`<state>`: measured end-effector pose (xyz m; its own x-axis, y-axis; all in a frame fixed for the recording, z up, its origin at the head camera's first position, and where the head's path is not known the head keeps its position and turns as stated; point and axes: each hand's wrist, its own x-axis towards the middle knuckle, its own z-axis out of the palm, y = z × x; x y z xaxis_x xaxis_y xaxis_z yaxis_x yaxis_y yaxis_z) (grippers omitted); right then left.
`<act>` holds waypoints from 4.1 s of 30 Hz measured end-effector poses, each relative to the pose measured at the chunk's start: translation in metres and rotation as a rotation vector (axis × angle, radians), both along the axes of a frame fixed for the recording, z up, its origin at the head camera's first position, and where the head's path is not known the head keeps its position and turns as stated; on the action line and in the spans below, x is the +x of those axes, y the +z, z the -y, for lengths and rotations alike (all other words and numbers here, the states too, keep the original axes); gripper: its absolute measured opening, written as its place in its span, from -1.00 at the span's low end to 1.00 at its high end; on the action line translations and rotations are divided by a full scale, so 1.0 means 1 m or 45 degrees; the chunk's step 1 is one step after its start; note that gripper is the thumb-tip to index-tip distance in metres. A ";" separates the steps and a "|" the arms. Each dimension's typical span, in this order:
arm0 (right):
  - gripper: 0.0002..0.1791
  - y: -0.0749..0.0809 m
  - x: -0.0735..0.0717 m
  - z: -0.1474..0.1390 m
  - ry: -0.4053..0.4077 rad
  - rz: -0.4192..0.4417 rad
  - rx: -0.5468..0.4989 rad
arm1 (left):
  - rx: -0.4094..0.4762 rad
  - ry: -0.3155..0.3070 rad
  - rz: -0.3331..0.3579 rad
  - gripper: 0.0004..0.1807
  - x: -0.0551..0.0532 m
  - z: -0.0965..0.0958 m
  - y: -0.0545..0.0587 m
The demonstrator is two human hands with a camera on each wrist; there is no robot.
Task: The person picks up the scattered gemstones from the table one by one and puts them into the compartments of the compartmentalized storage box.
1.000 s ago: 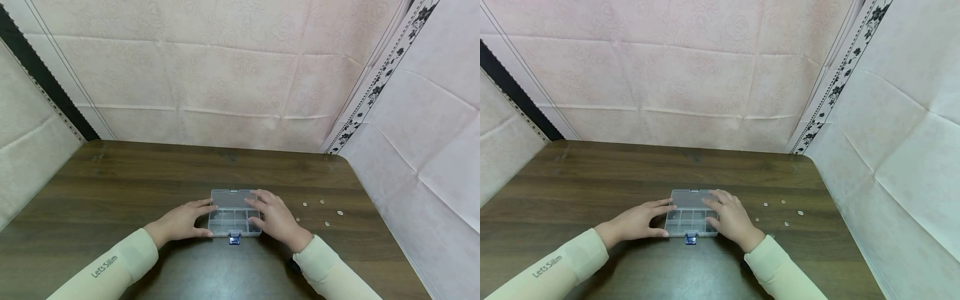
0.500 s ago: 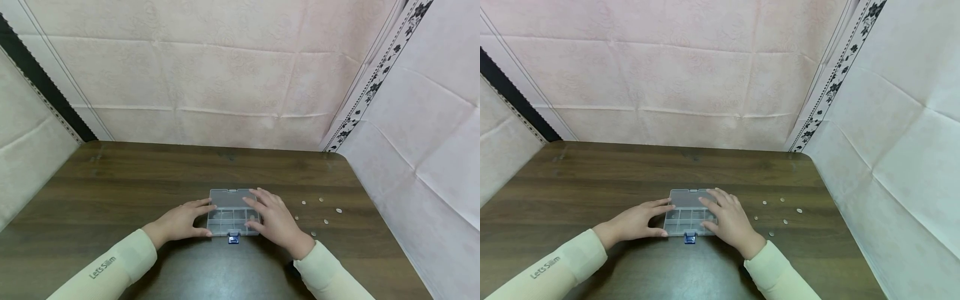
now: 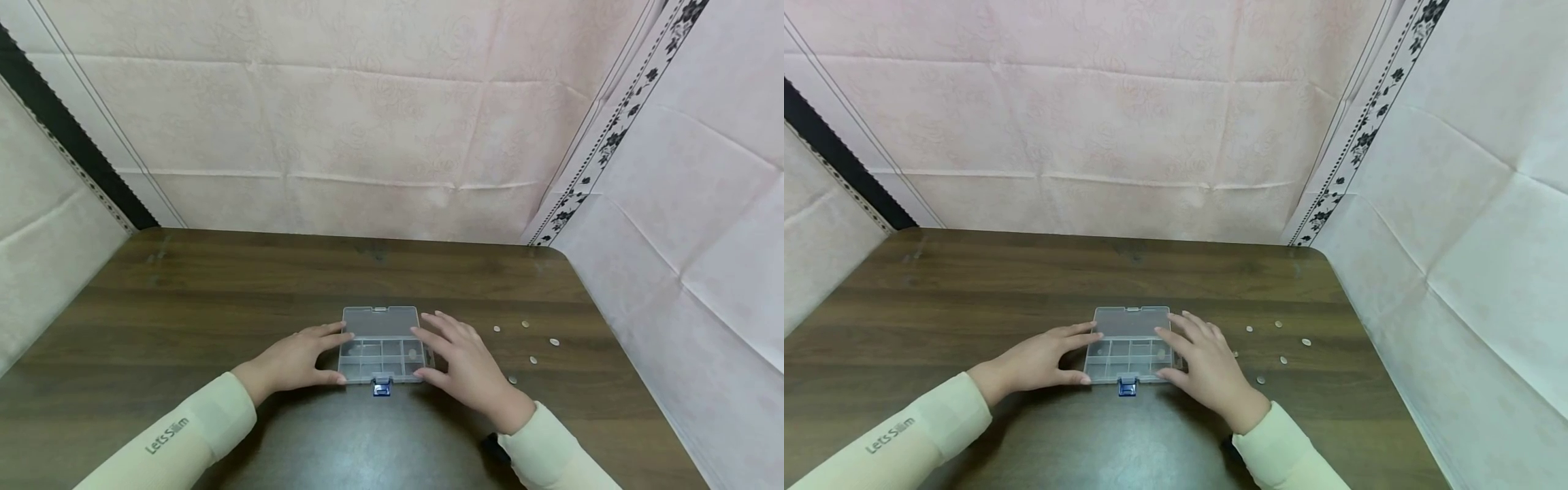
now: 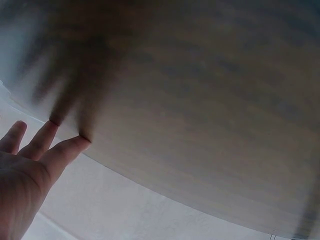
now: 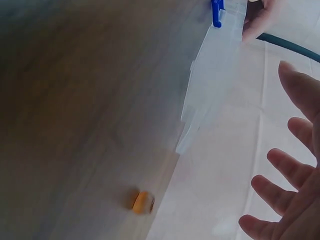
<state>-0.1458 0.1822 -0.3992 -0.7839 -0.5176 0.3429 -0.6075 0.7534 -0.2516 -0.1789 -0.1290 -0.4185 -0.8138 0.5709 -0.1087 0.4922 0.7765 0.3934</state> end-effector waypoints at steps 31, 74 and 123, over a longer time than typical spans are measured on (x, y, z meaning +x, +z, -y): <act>-0.29 0.002 -0.002 -0.071 -0.293 0.125 -0.256 | -0.007 0.001 0.012 -0.14 0.000 0.000 0.001; -0.28 -0.002 -0.017 -0.172 -0.613 0.256 -0.296 | 0.001 0.010 0.018 -0.14 0.000 0.000 0.000; -0.45 -0.016 -0.028 -0.210 -0.630 0.601 -0.223 | 0.003 -0.011 -0.007 -0.13 -0.001 0.001 0.000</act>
<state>-0.1736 0.3920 -0.4152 -0.9985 -0.0306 -0.0459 -0.0005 0.8373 -0.5467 -0.1796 -0.1297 -0.4190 -0.8093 0.5783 -0.1030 0.5011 0.7712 0.3926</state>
